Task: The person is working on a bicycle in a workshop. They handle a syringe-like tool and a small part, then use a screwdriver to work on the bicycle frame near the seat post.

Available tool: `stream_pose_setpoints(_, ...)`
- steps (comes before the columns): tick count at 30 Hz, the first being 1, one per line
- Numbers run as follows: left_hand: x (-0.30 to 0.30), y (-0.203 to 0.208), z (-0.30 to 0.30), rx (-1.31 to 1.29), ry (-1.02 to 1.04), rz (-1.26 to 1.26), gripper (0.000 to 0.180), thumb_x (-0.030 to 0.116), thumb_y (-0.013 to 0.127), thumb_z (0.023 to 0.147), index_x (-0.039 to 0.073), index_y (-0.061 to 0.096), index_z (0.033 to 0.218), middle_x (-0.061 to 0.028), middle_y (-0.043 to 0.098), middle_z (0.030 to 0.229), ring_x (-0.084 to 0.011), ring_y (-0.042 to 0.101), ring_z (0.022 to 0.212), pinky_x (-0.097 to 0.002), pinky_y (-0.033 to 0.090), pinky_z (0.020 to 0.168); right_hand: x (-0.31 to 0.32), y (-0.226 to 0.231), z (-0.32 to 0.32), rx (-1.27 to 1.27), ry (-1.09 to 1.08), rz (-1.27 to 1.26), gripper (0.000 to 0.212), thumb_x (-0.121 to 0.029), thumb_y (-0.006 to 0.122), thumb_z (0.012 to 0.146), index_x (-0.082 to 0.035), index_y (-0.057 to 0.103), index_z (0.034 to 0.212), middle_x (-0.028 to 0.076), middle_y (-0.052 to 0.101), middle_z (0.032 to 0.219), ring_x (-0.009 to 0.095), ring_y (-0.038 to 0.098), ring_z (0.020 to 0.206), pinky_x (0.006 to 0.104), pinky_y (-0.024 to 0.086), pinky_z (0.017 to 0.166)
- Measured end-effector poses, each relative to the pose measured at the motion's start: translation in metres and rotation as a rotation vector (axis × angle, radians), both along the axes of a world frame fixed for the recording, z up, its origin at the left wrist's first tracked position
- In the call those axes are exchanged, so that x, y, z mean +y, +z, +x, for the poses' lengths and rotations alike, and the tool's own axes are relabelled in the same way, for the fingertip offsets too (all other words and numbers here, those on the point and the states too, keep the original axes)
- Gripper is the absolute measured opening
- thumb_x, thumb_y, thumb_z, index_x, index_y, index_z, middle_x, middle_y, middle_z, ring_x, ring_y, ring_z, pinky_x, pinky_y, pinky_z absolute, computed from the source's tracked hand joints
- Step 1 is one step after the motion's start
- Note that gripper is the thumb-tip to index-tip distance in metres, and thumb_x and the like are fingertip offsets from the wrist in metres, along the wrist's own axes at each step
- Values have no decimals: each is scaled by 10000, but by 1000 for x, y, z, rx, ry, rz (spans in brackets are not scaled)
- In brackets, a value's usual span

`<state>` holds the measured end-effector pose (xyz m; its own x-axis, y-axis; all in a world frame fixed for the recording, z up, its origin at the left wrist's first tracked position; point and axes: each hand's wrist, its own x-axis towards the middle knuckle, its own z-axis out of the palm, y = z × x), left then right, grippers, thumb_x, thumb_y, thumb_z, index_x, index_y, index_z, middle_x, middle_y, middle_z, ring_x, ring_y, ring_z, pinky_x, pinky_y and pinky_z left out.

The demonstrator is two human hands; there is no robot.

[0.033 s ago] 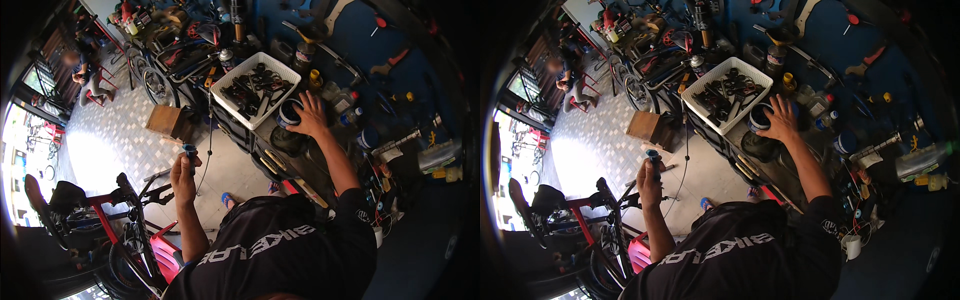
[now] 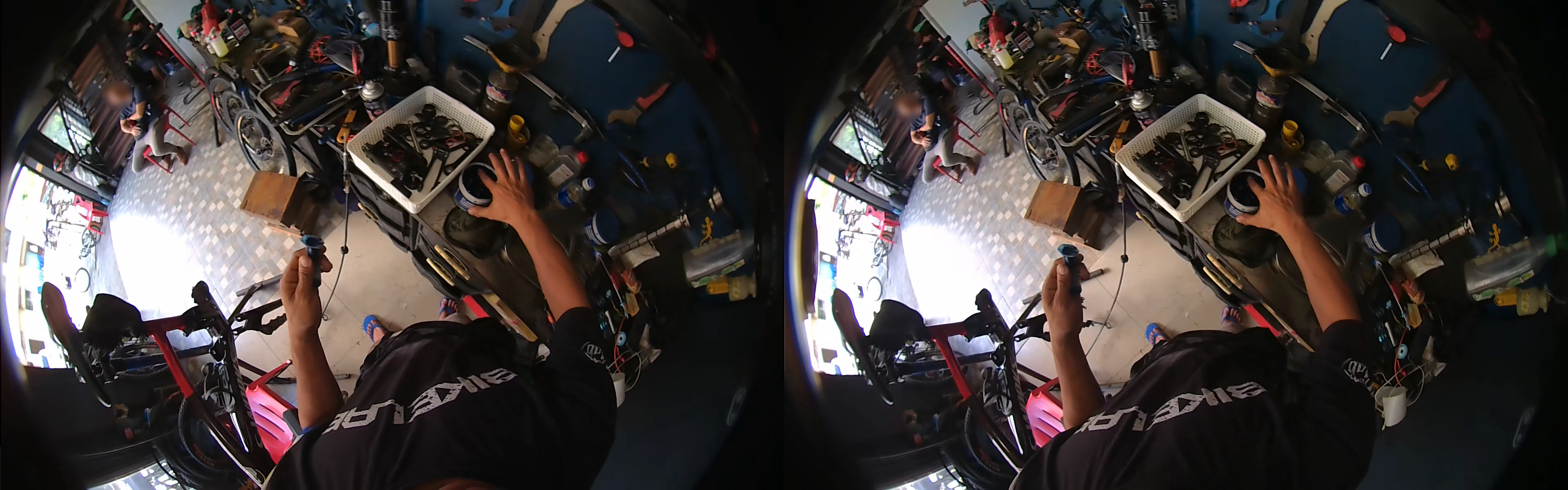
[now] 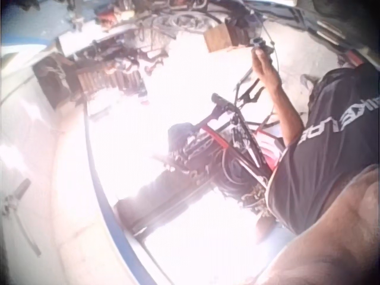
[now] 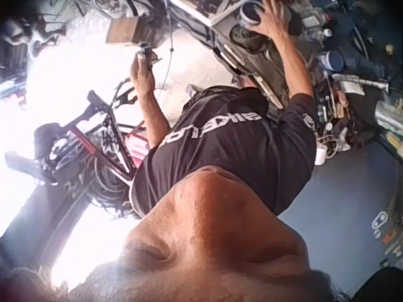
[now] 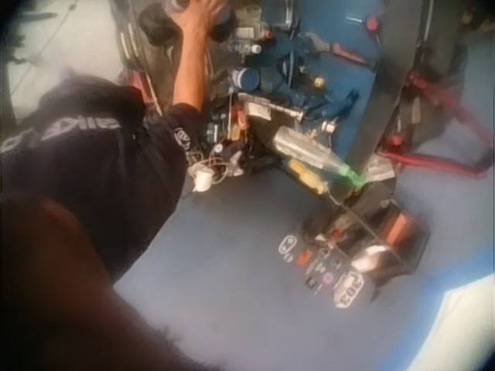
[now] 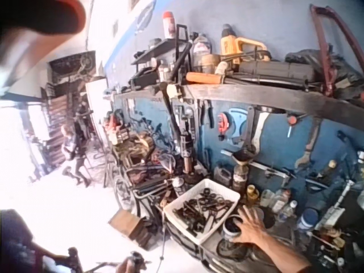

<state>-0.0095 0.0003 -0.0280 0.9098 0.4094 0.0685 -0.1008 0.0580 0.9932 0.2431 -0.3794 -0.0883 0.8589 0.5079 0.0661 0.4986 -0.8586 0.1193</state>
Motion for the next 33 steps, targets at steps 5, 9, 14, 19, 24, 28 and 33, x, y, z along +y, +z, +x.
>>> stream_pose_setpoints(5, 6, -14, 5, -17, 35, -20, 361, 328, 518, 1112, 6, 679, 1142, -18, 679, 934, -100, 589, 903, -271, 440, 864, 14, 9, 12, 33, 17, -87, 1036, -726, 810, 635, -113, 617, 1447, 166, 248, 1693, 348, 58, 1603, 557, 68, 1287)
stream_pose_setpoints(9, 6, -5, 7, 14, -18, 27, 354, 348, 511, 1114, 38, 679, 1138, 8, 688, 941, -79, 581, 894, -249, 421, 822, 10, 9, 11, 77, -5, -145, 1025, -708, 817, 639, -114, 618, 1449, 156, 234, 1702, 348, 5, 1608, 541, 41, 1294)
stream_pose_setpoints(14, 12, 1, 4, 19, -26, -8, 349, 350, 516, 1116, 33, 664, 1120, 11, 665, 923, -85, 565, 900, -257, 433, 840, 16, 15, 9, 111, -23, -172, 937, -722, 790, 672, -112, 685, 1376, 148, 236, 1703, 348, -25, 1606, 526, 24, 1301)
stream_pose_setpoints(19, 19, 1, 2, -7, -25, -25, 356, 350, 507, 1121, 26, 656, 1121, 4, 656, 928, -91, 567, 905, -268, 447, 862, 20, 12, 14, 94, -20, -194, 923, -742, 775, 673, -101, 708, 1335, 154, 278, 1684, 368, -10, 1601, 534, 36, 1300)
stream_pose_setpoints(24, 28, 3, 1, -48, -19, -68, 355, 363, 484, 1128, 37, 606, 1195, 5, 621, 890, -90, 523, 838, -263, 437, 810, 17, 12, 15, 81, -44, -207, 983, -738, 802, 647, -44, 648, 1326, 179, 279, 1674, 384, 27, 1598, 555, 50, 1296)
stream_pose_setpoints(28, 39, 0, -5, -97, 35, -79, 323, 347, 541, 1106, 65, 518, 1263, 5, 589, 859, -86, 493, 802, -261, 413, 760, 44, 47, -4, -15, 29, 58, 914, -640, 863, 671, -30, 573, 1287, 215, 313, 1612, 427, 112, 1573, 588, 157, 1265)
stream_pose_setpoints(33, 44, 9, -1, -154, 70, -12, 358, 315, 630, 1061, 97, 458, 1287, -40, 690, 967, -110, 569, 873, -250, 408, 756, 117, 118, -44, 31, 443, 701, 813, -549, 872, 735, -48, 557, 1293, 226, 350, 1533, 470, 226, 1518, 603, 257, 1209)
